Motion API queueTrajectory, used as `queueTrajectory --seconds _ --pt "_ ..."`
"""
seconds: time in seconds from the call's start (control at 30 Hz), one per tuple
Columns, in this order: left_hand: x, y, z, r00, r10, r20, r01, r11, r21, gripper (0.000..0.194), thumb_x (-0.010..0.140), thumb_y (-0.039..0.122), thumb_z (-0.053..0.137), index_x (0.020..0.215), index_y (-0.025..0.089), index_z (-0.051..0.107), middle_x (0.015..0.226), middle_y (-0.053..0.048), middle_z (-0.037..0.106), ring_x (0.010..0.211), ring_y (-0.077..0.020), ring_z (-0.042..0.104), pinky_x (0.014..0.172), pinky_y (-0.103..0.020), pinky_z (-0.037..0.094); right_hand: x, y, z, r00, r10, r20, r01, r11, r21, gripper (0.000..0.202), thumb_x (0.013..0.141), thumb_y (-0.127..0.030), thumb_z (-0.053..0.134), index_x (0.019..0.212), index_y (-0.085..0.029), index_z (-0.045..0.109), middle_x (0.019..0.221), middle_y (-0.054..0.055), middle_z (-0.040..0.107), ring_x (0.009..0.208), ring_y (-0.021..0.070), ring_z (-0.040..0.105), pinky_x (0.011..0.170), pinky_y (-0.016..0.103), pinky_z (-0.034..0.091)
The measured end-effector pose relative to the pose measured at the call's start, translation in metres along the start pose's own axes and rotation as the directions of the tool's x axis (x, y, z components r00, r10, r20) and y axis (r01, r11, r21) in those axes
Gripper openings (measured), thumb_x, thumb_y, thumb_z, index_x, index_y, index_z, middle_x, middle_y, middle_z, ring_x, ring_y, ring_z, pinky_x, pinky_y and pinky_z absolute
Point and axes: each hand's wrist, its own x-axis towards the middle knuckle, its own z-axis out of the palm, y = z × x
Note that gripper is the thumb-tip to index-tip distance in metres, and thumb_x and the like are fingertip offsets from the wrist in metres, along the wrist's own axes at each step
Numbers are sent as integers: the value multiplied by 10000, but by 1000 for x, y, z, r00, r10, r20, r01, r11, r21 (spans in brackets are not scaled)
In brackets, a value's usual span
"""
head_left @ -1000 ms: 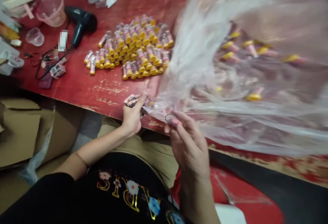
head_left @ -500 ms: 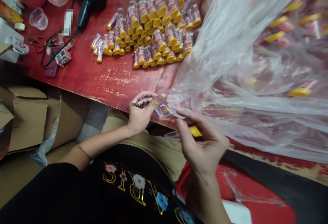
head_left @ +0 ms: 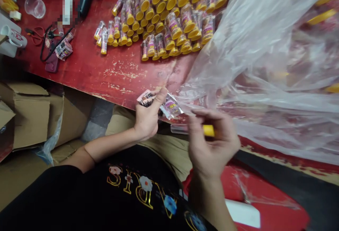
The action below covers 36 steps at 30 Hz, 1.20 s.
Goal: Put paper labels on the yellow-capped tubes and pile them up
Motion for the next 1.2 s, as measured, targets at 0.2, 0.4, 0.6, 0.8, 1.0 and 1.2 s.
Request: queueTrajectory --seconds 0.2,0.4,0.6,0.8,1.0,1.2 --pt "0 6 3 993 -117 -5 117 993 -36 359 714 350 991 806 167 697 768 31 680 820 -133 685 898 -308 548 5 -2 -2 977 192 95 -213 839 501 409 899 -604 796 848 -227 647 823 8 534 622 102 521 445 218 368" --pt "-8 4 5 995 -102 -10 101 994 -29 410 697 387 991 758 157 658 713 59 630 709 -90 612 799 -256 498 0 -2 15 986 167 -30 -140 902 409 416 923 -593 777 861 -221 601 843 -39 531 586 67 512 452 193 439" --pt "-12 0 2 988 -154 0 154 988 11 442 677 432 997 729 165 648 694 54 619 711 -94 608 789 -252 498 -3 2 18 984 157 -84 -101 880 464 440 907 -599 796 868 -203 611 847 -41 550 602 70 542 483 206 464" --pt "-8 1 1 988 -149 -49 150 989 0 400 719 406 979 739 171 656 693 54 613 717 -96 605 806 -260 491 -5 6 13 983 150 -108 -82 877 473 430 893 -565 826 857 -197 607 820 -40 567 619 79 562 485 199 459" --pt "-6 -3 -1 994 -113 2 113 992 49 415 700 435 984 755 172 669 722 44 642 769 -115 635 825 -269 488 -4 5 13 987 112 -117 -50 898 437 432 899 -571 816 864 -197 603 831 -32 548 590 79 540 456 214 448" --pt "-4 -15 -8 1000 -17 22 15 995 103 454 668 472 992 702 169 655 702 57 627 692 -81 568 755 -244 468 -8 5 11 993 94 -69 -62 926 371 355 941 -526 779 889 -210 626 865 -19 556 603 93 546 467 244 452"
